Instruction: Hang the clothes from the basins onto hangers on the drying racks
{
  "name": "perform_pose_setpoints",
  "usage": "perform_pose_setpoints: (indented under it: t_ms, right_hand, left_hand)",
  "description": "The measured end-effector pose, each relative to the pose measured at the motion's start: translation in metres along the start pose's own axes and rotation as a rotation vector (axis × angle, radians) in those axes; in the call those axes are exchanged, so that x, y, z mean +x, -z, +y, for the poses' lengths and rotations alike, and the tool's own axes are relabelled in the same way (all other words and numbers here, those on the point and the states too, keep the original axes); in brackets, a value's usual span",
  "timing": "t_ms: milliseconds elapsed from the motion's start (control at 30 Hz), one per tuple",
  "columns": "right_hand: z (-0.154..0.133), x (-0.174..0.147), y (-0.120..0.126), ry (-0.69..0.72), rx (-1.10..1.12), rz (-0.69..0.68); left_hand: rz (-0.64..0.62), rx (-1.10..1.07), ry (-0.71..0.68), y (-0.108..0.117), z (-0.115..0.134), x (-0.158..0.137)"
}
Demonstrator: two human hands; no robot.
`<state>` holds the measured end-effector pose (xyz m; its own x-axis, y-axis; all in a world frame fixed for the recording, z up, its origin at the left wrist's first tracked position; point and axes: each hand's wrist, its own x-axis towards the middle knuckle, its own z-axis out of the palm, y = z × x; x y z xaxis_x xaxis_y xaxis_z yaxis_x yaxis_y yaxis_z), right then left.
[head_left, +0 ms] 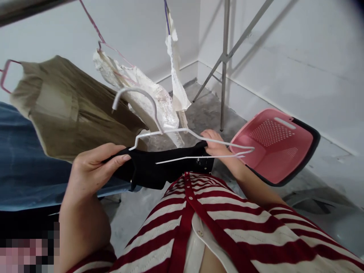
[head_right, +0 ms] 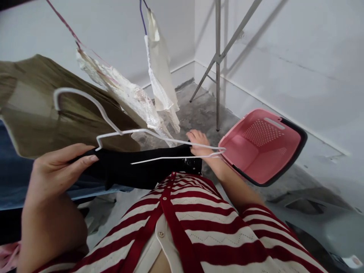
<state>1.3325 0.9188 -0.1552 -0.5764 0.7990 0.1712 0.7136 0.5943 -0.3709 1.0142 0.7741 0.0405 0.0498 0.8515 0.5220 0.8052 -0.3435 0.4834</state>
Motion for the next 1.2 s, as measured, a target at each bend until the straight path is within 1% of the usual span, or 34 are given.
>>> perform_pose_setpoints:
  t_ms: [67,133,200,267,300,367,467,533,567,600,633,700,733,767,800,867,900,933,967,1033,1100,1133,1167,1200]
  right_hand:
    - [0.011,0.0,0.008,-0.07,0.028,0.065]
    - [0.02,0.0,0.016,-0.113,0.177,0.053]
    - [0.026,0.001,0.025,-0.19,0.366,0.051]
    - [0.028,0.005,0.036,-0.29,0.493,0.109]
    - [0.028,0.008,0.042,-0.327,0.516,0.148]
    - [0.025,0.016,0.053,-0.345,0.485,0.218]
    - [0.013,0.025,0.067,-0.316,0.32,0.309]
    - [-0.002,0.023,0.072,-0.298,0.212,0.33]
    - [-0.01,0.018,0.075,-0.273,0.177,0.294]
    - [-0.018,0.012,0.078,-0.225,0.161,0.213]
    - [-0.024,0.005,0.082,-0.149,0.164,0.082]
    - [-0.032,-0.01,0.095,0.033,0.213,-0.211]
    - [-0.032,-0.017,0.104,0.095,0.247,-0.275]
    - [-0.031,-0.021,0.114,0.121,0.277,-0.248]
    - [-0.028,-0.024,0.125,0.121,0.294,-0.143]
    - [-0.02,-0.023,0.141,0.116,0.278,0.109]
    - [-0.015,-0.02,0.145,0.141,0.258,0.151]
    - [-0.012,-0.016,0.147,0.187,0.244,0.119]
    - [-0.008,-0.013,0.146,0.235,0.242,0.042]
    - [-0.004,-0.009,0.14,0.273,0.268,-0.086]
    - [-0.001,-0.009,0.135,0.223,0.315,-0.098]
    - [0.0,-0.011,0.134,0.184,0.342,-0.087]
    - [0.001,-0.014,0.134,0.146,0.367,-0.084]
    - [0.002,-0.016,0.136,0.116,0.386,-0.084]
  left_hand:
    - [-0.035,0.018,-0.029,-0.001,-0.009,0.001]
    - [-0.063,0.034,-0.054,-0.002,-0.017,0.001]
    - [-0.119,0.063,-0.078,-0.002,-0.023,-0.002]
    - [-0.172,0.152,-0.102,-0.005,-0.026,-0.005]
    - [-0.183,0.233,-0.109,-0.009,-0.026,-0.007]
    - [-0.147,0.451,-0.114,-0.02,-0.025,-0.01]
    - [-0.022,0.754,-0.06,-0.046,-0.021,-0.015]
    - [0.076,0.833,0.014,-0.064,-0.02,-0.02]
    - [0.122,0.836,0.055,-0.071,-0.02,-0.023]
    - [0.166,0.815,0.088,-0.076,-0.021,-0.026]
    - [0.201,0.776,0.105,-0.079,-0.023,-0.03]
    - [0.227,0.656,0.082,-0.079,-0.026,-0.038]
    - [0.222,0.589,0.046,-0.076,-0.028,-0.042]
    - [0.215,0.531,0.001,-0.073,-0.03,-0.045]
    - [0.208,0.488,-0.042,-0.069,-0.031,-0.047]
    - [0.207,0.44,-0.104,-0.064,-0.03,-0.046]
    - [0.212,0.427,-0.121,-0.062,-0.029,-0.044]
    - [0.213,0.415,-0.131,-0.062,-0.028,-0.04]
    - [0.207,0.397,-0.137,-0.062,-0.026,-0.036]
    - [0.158,0.334,-0.14,-0.063,-0.022,-0.027]
    - [0.105,0.231,-0.141,-0.066,-0.02,-0.02]
    - [0.106,0.171,-0.136,-0.068,-0.02,-0.017]
    - [0.136,0.114,-0.121,-0.07,-0.019,-0.014]
    - [0.193,0.064,-0.093,-0.072,-0.019,-0.012]
